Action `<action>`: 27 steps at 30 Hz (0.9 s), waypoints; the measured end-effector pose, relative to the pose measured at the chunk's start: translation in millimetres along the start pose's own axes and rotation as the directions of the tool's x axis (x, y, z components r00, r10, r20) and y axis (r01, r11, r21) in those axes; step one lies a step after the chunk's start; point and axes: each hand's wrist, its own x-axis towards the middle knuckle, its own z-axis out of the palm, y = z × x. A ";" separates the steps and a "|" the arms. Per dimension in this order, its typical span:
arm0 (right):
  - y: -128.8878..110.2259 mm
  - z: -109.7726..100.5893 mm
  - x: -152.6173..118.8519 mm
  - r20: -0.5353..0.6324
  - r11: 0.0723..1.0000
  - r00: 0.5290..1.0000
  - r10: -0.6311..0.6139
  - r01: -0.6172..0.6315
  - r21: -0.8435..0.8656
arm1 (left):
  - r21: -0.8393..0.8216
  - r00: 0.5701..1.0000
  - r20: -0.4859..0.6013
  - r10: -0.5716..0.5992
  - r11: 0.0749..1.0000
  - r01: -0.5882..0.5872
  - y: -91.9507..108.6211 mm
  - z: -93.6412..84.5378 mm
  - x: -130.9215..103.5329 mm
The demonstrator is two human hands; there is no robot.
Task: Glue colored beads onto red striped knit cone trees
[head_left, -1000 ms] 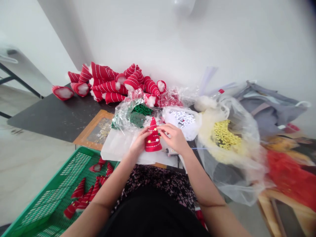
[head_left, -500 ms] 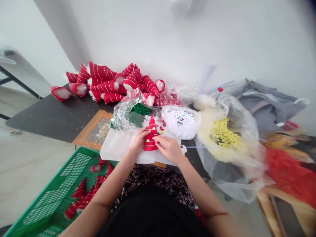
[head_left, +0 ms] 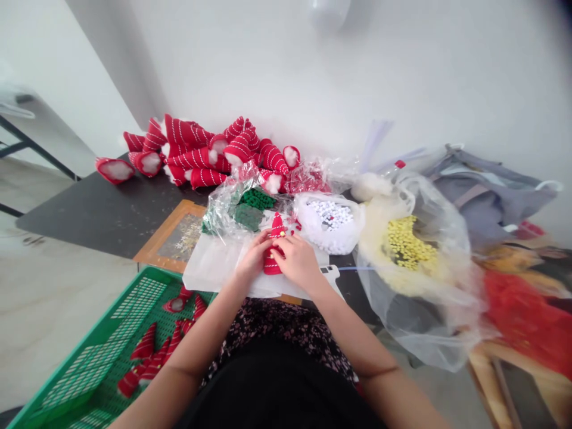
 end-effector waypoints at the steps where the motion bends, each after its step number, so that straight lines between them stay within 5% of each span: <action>1: -0.3 0.6 0.0 0.007 1.000 1.000 0.012 -0.011 -0.009 | 0.008 1.000 0.007 0.003 1.000 -0.003 0.6 1.0 -0.5; 9: 8.5 -23.8 -6.0 -0.072 0.991 0.997 0.036 -0.026 0.134 | -0.007 1.000 -0.017 -0.016 1.000 0.016 1.8 3.8 -1.0; 14: 50.7 -37.4 -1.4 -0.238 0.966 0.948 0.211 -0.164 0.201 | -0.079 0.994 -0.057 -0.093 0.993 0.088 0.7 -2.6 0.2; 20: 96.0 -15.2 16.1 0.035 0.972 0.971 0.236 -0.235 -0.026 | -0.127 0.994 -0.074 -0.077 0.990 0.067 10.9 -4.0 -4.5; 27: 89.9 5.2 63.4 0.097 0.989 0.985 0.144 -0.148 0.032 | -0.136 0.986 -0.134 -0.094 0.988 0.076 22.9 -22.2 -21.5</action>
